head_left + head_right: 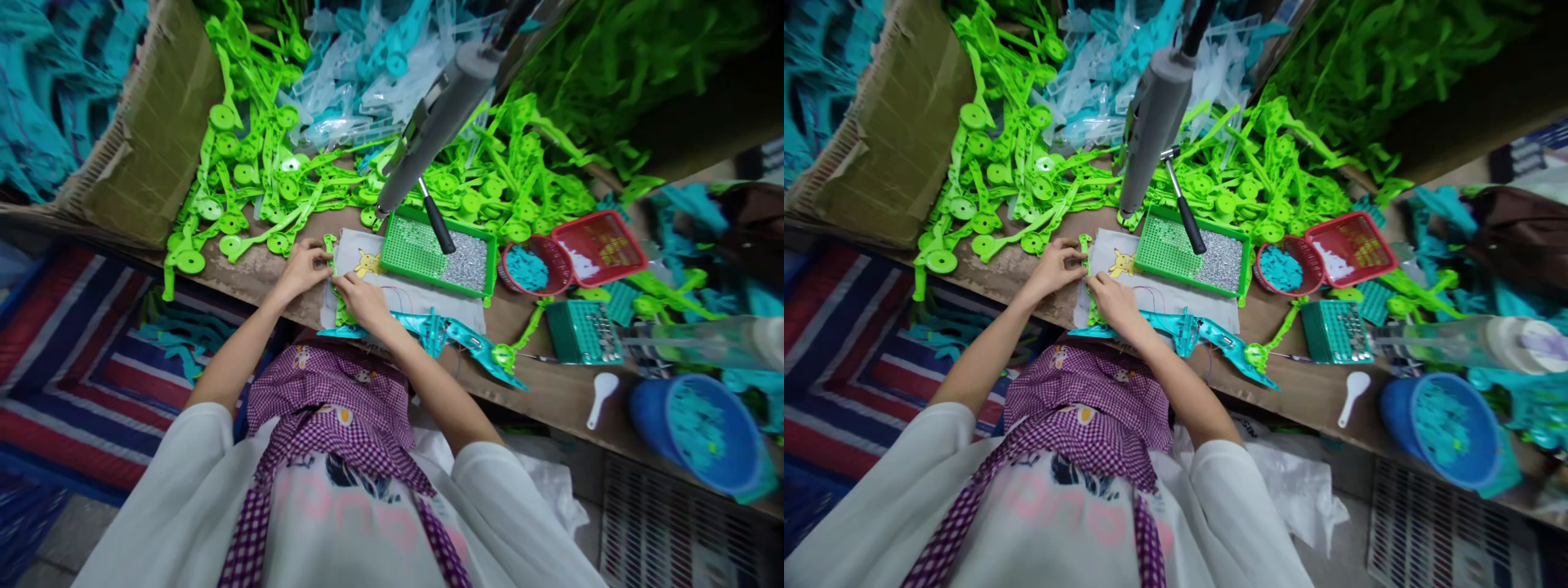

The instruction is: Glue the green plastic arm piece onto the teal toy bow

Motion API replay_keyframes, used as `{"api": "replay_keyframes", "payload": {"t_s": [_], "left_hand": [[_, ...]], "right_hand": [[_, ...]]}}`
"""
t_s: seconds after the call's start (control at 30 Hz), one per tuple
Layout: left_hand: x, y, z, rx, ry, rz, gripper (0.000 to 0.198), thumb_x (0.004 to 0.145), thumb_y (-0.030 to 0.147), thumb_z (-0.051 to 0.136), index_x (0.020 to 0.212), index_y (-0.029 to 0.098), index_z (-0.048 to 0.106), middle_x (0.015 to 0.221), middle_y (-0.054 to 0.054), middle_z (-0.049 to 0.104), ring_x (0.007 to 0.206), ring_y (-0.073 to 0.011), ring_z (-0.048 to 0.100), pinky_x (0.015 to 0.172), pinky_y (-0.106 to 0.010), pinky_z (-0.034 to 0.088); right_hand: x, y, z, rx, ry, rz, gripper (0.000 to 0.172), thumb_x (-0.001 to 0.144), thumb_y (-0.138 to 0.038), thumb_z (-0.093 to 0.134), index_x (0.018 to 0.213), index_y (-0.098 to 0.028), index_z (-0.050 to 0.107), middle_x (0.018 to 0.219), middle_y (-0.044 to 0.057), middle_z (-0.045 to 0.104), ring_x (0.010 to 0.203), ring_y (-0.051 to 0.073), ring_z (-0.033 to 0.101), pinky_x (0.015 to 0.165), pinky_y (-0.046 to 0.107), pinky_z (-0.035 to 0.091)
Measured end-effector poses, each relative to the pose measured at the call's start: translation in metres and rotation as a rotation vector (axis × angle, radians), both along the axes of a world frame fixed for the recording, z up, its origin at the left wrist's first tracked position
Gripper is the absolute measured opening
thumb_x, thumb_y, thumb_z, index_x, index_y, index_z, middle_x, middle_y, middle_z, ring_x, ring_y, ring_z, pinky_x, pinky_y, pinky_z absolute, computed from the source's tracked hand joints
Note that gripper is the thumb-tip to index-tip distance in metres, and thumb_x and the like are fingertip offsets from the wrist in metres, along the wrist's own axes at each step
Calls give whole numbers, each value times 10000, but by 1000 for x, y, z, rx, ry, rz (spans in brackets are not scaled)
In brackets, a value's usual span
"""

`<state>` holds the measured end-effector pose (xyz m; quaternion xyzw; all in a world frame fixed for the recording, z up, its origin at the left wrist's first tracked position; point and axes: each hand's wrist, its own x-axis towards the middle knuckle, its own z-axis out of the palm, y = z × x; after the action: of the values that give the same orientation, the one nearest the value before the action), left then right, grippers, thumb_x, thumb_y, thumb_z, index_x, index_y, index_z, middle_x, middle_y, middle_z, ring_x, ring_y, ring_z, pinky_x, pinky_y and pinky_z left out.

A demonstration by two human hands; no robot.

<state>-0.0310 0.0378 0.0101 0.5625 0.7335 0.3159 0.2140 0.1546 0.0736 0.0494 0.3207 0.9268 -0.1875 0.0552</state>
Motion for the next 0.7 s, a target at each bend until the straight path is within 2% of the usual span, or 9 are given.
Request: {"api": "replay_keyframes", "payload": {"t_s": [0.17,0.27,0.37,0.47,0.6,0.7], "left_hand": [[2,-2,3,-1,14,7,241,749,261,744,983,205,744,1261,-89,587,1221,-294,543,1122,-446,372],[-1,-4,4,1,27,-34,254,778,280,731,1023,214,730,1301,-92,571,1257,-299,519,1138,-466,342],[-3,-7,5,-19,44,-124,358,760,347,763,1091,225,703,1362,-92,536,1303,-313,478,1148,-482,314],[0,-7,5,-59,70,-90,446,715,403,798,1108,227,682,1383,-95,517,1291,-335,463,1114,-482,349],[6,-6,5,-81,72,-22,426,714,417,797,1084,250,668,1393,-78,514,1239,-344,477,1065,-486,391],[6,-5,6,-110,70,-26,451,696,415,813,1087,248,663,1410,-81,499,1230,-360,477,1055,-497,390]], "right_hand": [[-2,3,3,-43,28,0,329,1010,-331,338,1236,-259,567,1226,77,628,965,222,632,674,311,400],[-3,5,3,-115,82,-106,320,990,-339,386,1264,-232,513,1261,85,633,1019,239,623,723,324,418],[-7,10,7,-182,49,-178,299,957,-347,460,1222,-222,516,1189,84,680,973,248,632,736,334,416],[-9,16,12,-178,6,-153,231,932,-346,523,1115,-217,579,1106,87,717,973,256,636,781,348,401],[2,15,13,-121,81,-118,212,970,-334,482,1077,-210,617,1098,83,733,1033,246,628,945,414,328],[14,10,13,-126,153,-87,236,992,-307,444,1104,-214,630,1148,76,712,1048,227,618,925,384,310]]}}
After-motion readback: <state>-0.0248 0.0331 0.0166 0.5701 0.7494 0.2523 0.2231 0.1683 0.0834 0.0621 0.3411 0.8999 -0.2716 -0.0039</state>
